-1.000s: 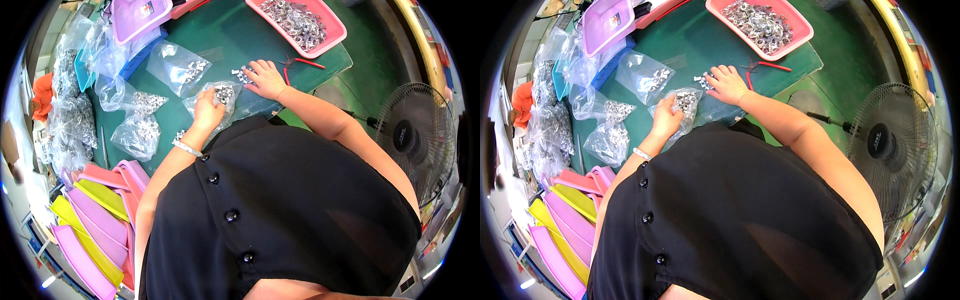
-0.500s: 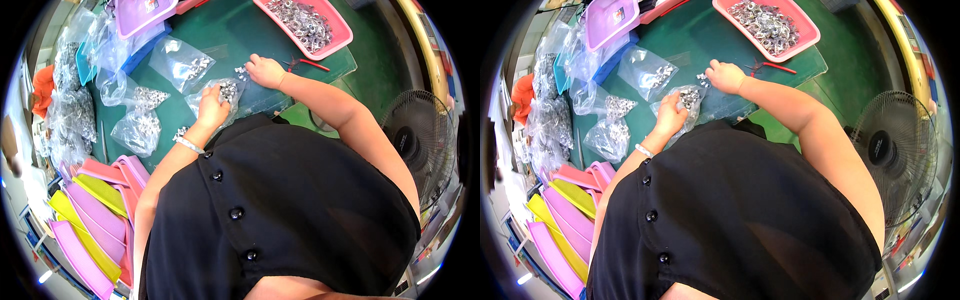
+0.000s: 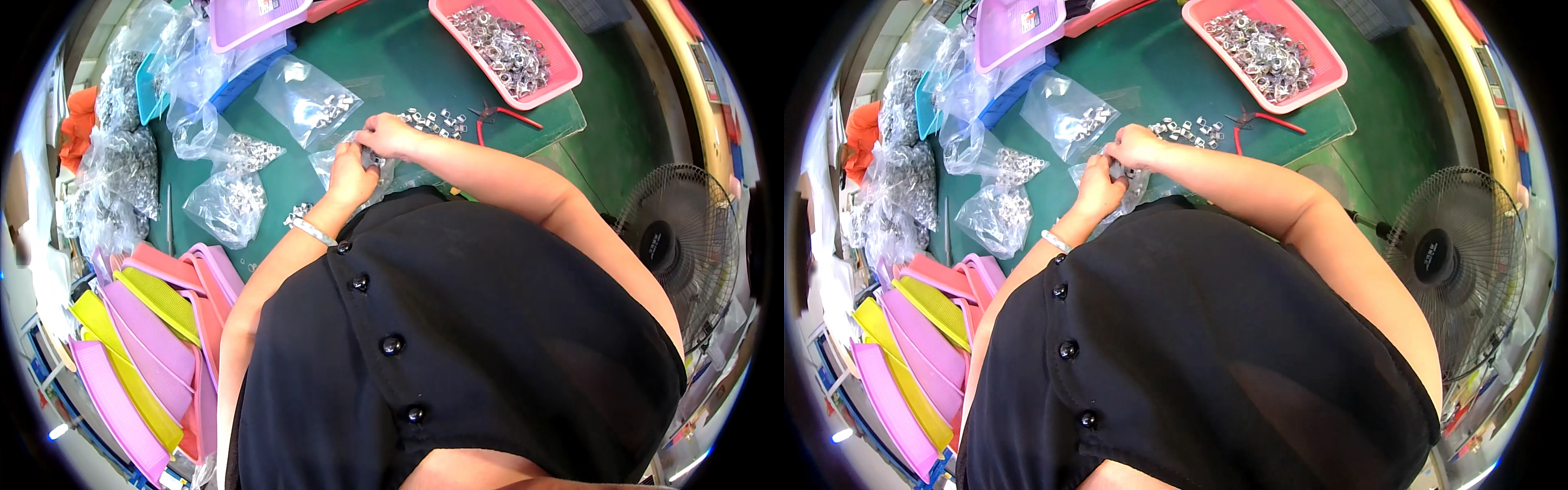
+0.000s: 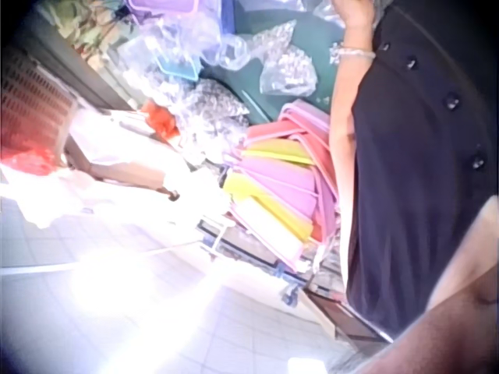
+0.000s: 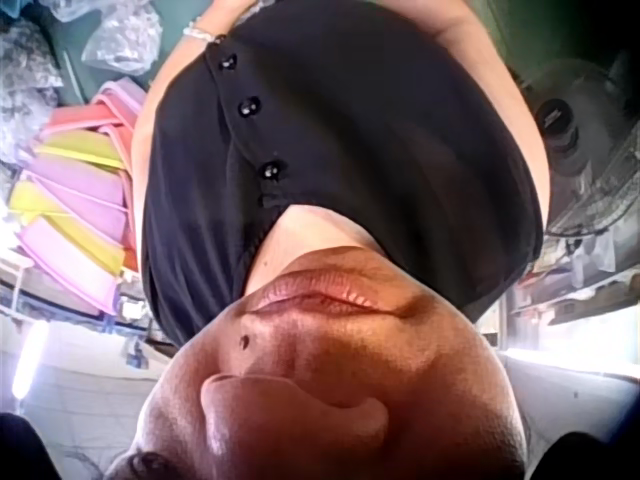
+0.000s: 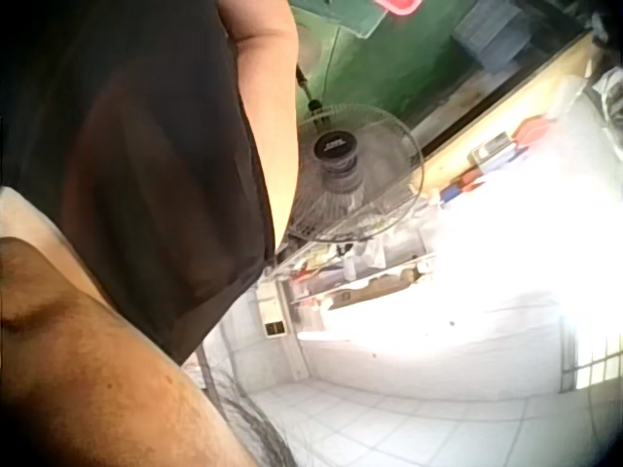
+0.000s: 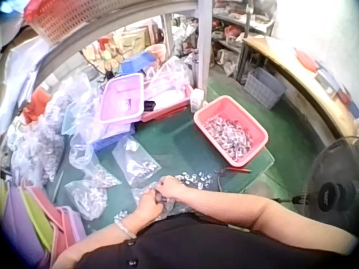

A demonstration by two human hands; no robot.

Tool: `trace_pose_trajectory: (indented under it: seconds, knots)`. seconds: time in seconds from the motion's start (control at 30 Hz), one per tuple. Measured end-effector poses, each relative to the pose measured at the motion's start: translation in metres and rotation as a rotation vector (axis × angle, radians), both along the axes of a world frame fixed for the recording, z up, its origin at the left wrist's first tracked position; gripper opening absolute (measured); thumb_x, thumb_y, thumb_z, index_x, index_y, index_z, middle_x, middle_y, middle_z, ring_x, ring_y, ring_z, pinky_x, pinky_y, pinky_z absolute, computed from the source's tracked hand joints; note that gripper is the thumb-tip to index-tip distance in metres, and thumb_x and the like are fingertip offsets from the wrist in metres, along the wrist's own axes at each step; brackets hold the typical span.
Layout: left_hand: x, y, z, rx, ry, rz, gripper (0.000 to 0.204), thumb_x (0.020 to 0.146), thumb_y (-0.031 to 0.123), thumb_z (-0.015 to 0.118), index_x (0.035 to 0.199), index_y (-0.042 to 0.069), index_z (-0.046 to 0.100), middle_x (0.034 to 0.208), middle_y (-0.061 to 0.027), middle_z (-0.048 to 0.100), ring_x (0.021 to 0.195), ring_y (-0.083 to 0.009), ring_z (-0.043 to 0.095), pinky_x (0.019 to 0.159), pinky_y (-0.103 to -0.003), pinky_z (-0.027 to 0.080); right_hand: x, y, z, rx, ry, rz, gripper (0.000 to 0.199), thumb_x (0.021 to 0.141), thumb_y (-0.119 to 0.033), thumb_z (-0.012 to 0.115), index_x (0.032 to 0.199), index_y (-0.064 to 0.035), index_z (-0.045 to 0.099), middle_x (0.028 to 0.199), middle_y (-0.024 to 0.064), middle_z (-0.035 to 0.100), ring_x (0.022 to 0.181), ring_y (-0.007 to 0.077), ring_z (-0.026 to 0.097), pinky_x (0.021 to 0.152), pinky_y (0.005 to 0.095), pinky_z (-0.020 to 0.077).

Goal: The person assembles small metal hardware pieces by hand, picking up components from a green table and inserting them into plastic bags. The person repeatedly handles metal fasteners and plastic bags, organizing them into separate piles and containers.

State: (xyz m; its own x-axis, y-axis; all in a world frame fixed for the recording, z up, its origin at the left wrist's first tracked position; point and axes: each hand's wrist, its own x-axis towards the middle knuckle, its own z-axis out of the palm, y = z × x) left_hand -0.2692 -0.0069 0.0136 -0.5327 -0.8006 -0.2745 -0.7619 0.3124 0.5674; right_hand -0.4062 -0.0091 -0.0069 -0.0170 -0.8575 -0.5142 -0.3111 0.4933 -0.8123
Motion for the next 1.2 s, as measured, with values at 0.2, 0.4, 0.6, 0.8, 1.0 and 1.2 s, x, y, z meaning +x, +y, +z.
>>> trace_pose_trajectory:
  seconds: [0.2,0.4,0.6,0.8,1.0,1.2]
  knots:
    - [0.010,-0.002,-0.013,0.001,0.024,0.068,0.049,0.069,0.007,0.065,0.114,-0.005,0.049,0.105,-0.0166,0.051,0.076,-0.0244,0.057,0.070,-0.032,0.047,0.010,0.012,0.019,0.016,-0.086,0.075,0.033,0.085,-0.028,0.052,0.097,0.0014,0.062,0.088,0.0171,0.063,0.079,0.0233,0.059,0.074,0.0338,0.0461]
    - [0.014,-0.002,-0.019,-0.004,0.020,0.086,0.059,0.069,0.009,0.061,0.124,-0.005,0.044,0.111,-0.0178,0.050,0.082,-0.0249,0.053,0.077,-0.033,0.045,-0.033,0.033,0.019,-0.378,0.152,0.206,0.034,0.081,-0.027,0.055,0.103,-0.0015,0.061,0.094,0.0196,0.062,0.090,0.0340,0.058,0.082,0.0373,0.0452]
    - [0.013,-0.002,-0.012,0.092,0.079,0.110,0.058,0.069,0.011,0.057,0.122,-0.007,0.044,0.113,-0.0226,0.048,0.103,-0.0346,0.051,0.089,-0.035,0.042,-0.073,0.091,-0.024,-0.582,0.832,0.073,0.061,0.073,-0.030,0.068,0.124,-0.0081,0.044,0.132,0.0222,0.034,0.123,0.0393,0.031,0.101,0.0488,0.0267]
    - [0.010,-0.003,-0.003,0.128,0.059,0.101,0.057,0.070,0.011,0.058,0.122,-0.007,0.045,0.114,-0.0209,0.048,0.094,-0.0320,0.055,0.084,-0.035,0.044,-0.069,0.093,-0.047,-0.534,0.881,0.122,0.073,0.072,-0.040,0.067,0.131,-0.0113,0.036,0.139,0.0207,0.023,0.129,0.0388,0.022,0.104,0.0532,0.0207]
    - [0.014,-0.001,-0.003,0.123,0.056,0.095,0.056,0.070,0.010,0.058,0.123,-0.006,0.045,0.114,-0.0202,0.048,0.091,-0.0308,0.056,0.082,-0.034,0.045,-0.059,0.052,-0.048,-0.669,0.813,0.236,0.065,0.073,-0.032,0.067,0.128,-0.0112,0.040,0.139,0.0167,0.026,0.127,0.0382,0.027,0.103,0.0514,0.0236]
    - [0.016,0.001,-0.005,0.102,0.046,0.081,0.055,0.071,0.009,0.058,0.122,-0.006,0.045,0.114,-0.0208,0.048,0.097,-0.0325,0.054,0.084,-0.034,0.044,-0.065,0.027,-0.055,-0.846,0.832,0.388,0.037,0.072,-0.026,0.064,0.105,-0.0112,0.056,0.104,0.0062,0.050,0.098,0.0233,0.047,0.081,0.0389,0.0399]
